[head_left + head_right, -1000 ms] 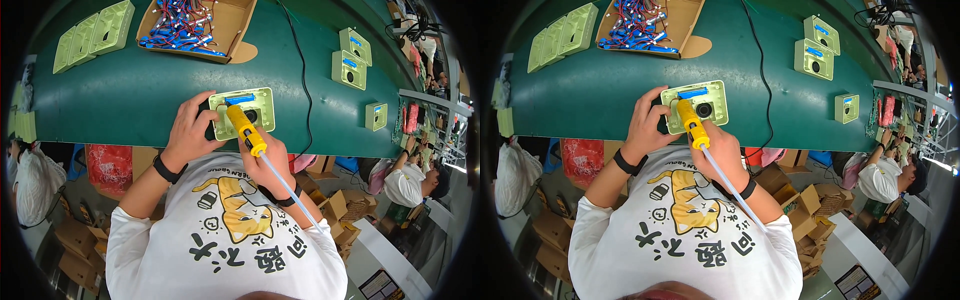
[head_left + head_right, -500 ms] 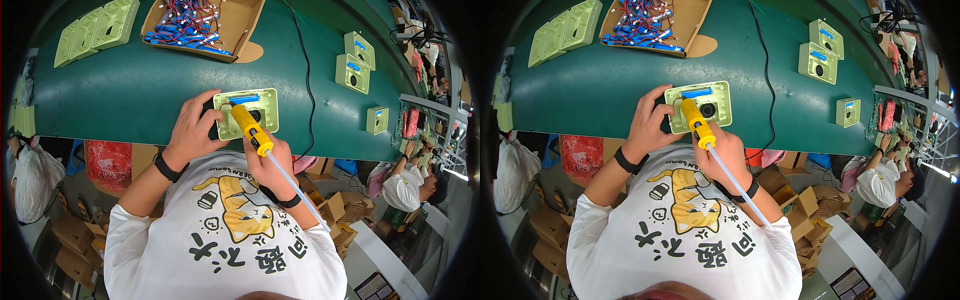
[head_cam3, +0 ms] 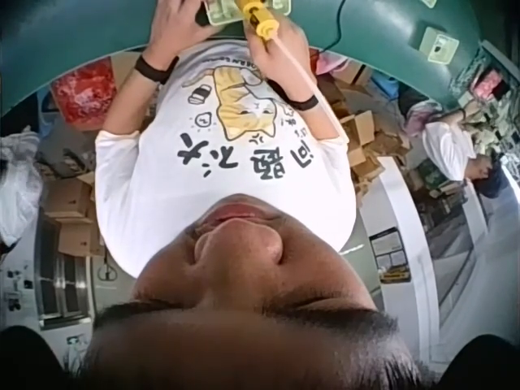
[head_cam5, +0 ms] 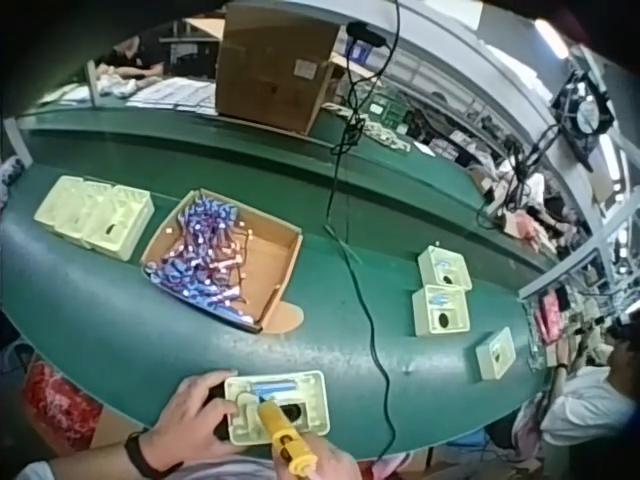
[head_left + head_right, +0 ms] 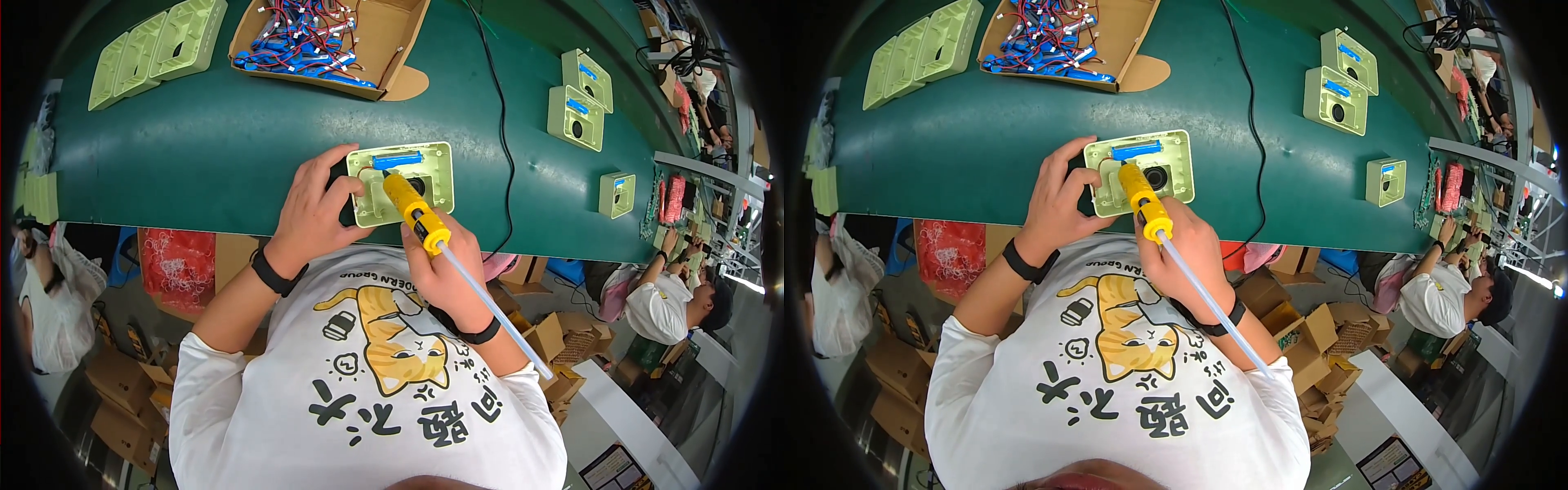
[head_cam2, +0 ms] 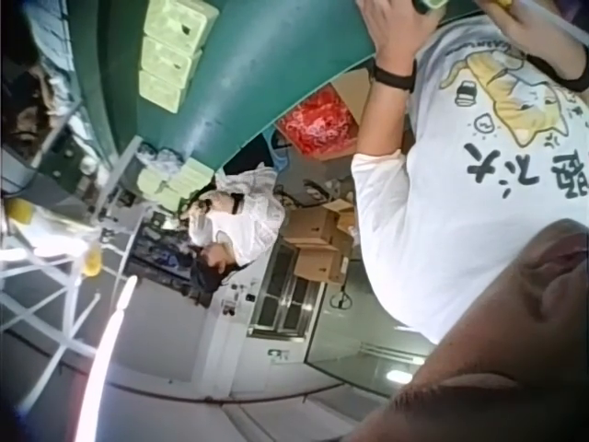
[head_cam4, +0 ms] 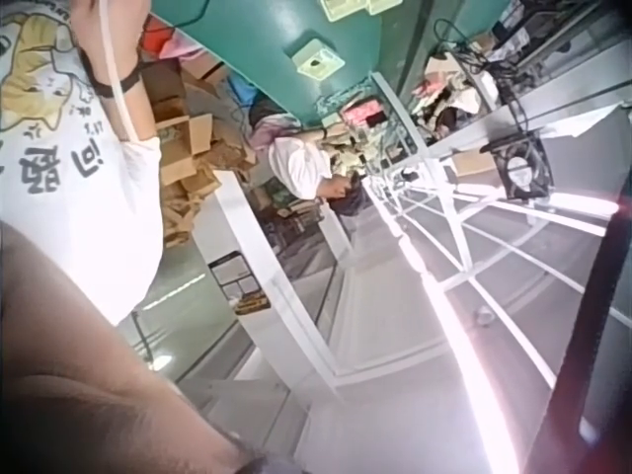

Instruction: Applying hot glue to the interior of small green plastic enclosures at a production workbench.

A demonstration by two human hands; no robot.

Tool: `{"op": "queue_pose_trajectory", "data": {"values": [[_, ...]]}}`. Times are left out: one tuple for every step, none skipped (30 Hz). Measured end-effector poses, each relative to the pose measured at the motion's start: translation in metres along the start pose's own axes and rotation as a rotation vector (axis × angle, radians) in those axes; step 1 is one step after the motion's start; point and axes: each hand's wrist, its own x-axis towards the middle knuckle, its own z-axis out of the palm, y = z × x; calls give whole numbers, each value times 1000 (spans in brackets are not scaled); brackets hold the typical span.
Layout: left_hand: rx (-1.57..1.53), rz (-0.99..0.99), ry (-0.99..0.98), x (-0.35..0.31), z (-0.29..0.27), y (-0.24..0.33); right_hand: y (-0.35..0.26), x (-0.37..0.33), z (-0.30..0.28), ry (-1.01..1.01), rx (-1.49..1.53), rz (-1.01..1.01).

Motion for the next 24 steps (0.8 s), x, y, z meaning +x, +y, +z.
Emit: {"op": "queue_pose_trajectory", "data": {"values": [[0, -2, -3, 0, 0, 0, -2, 0, 0, -12, 9, -7], [-1, -2, -4, 0, 0, 0, -2, 1, 0, -22, 17, -14], [0, -5, -7, -1, 0, 0, -2, 2, 0, -16, 46, -21], [2, -14, -11, -1, 0, 0, -2, 4, 0, -10, 77, -29], [4, -8, -8, -1, 1, 0, -1, 5, 1, -6, 108, -38], [8, -8, -7, -1, 1, 0, 0, 5, 1, -19, 159, 12], [11, -12, -8, -1, 1, 0, 1, 5, 1, -32, 209, 62], [9, -8, -6, -1, 1, 0, 3, 5, 0, -49, 256, 130], [8, -7, -6, -1, 1, 0, 4, 3, -1, -58, 325, 166], [6, -7, -6, 0, 0, 1, 5, 1, -2, -70, 391, 217], [-13, -9, 3, 1, 0, 1, 6, -1, -3, -92, 456, 291], [-33, -11, 10, 2, -1, 2, 7, -3, -4, -79, 546, 310], [-50, -6, 23, 4, -3, 4, 8, -4, -6, -71, 548, 326], [-113, -44, 33, 5, -5, 6, 11, -5, -7, -68, 550, 354], [-173, -74, 49, 6, -7, 8, 13, -6, -7, -53, 560, 360], [-236, -118, 61, 8, -9, 9, 16, -6, -8, -39, 569, 366], [-281, -156, 46, 12, -11, 9, 18, -7, -8, -24, 579, 372], [-330, -210, 27, 16, -12, 7, 21, -8, -8, -17, 630, 391], [-380, -278, 1, 21, -12, 6, 23, -10, -8, -11, 680, 435], [-397, -317, 31, 26, -10, 6, 24, -11, -5, 33, 728, 382], [-390, -327, 10, 31, -11, 4, 27, -12, -4, 50, 729, 342], [-379, -337, -18, 36, -11, 1, 31, -13, -3, 67, 736, 316], [-369, -353, -43, 40, -11, -1, 36, -14, -2, 93, 769, 303], [-380, -359, -7, 43, -8, 1, 42, -15, -1, 119, 801, 290]]}}
